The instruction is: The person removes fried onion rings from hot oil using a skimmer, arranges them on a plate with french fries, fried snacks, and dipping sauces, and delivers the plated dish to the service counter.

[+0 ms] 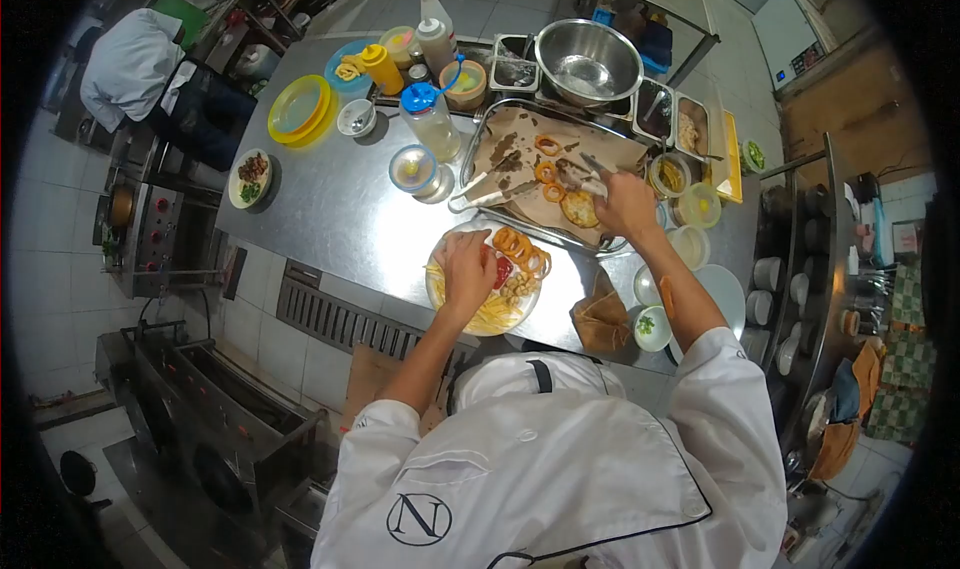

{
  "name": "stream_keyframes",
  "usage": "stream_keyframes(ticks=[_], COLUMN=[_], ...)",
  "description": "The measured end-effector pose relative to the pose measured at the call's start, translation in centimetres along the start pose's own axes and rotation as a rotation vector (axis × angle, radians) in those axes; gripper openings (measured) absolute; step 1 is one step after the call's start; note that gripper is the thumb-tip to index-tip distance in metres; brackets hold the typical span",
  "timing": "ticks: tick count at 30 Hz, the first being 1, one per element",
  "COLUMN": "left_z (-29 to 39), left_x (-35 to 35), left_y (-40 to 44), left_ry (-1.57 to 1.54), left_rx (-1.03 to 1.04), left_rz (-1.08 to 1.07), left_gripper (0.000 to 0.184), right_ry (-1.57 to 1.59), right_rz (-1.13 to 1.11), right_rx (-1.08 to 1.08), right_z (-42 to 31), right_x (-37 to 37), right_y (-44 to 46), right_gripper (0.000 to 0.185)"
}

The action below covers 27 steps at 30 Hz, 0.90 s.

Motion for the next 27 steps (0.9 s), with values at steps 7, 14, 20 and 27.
stream_keyframes(ticks=[7,14,20,27], left_z=[-1.3,-1.7,-1.9,-2.2], left_x=[-1.0,-1.1,-0.8,-0.7], left_y=[-2.4,-2.9,-3.0,-2.9], left_ry=[-0.015,0.025,0.022,-0.034], left_rx=[-0.07,-0.091,-0.116,-0.166], left_rz=[0.013,-0.016,-0.056,-0.051], left_gripper=[0.031,0.03,0.031,0.03], right_ry=[-0.1,-0.207,-0.207,0.324], right_rz=[-0.031,0.008,0.087,-0.156], right_rx=[-0.084,-0.085,-0.124,-0.031], right_z=[-2.6,-1.7,-0.8,1.8], right_x=[0.6,2.5,3.6,-1.1], right_y=[-0.4,4.1,5.5,0.8], right_gripper=[0.031,0.033,0.026,0.048])
Point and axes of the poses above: each hand's wrist, its own y-axis towards the middle knuckle, its own x-axis out of the palm, z = x × y, the point moved 4 cm from there along y, towards the middle knuckle, and after that the axes turned 12 degrees about -z, right-handed, at the moved point
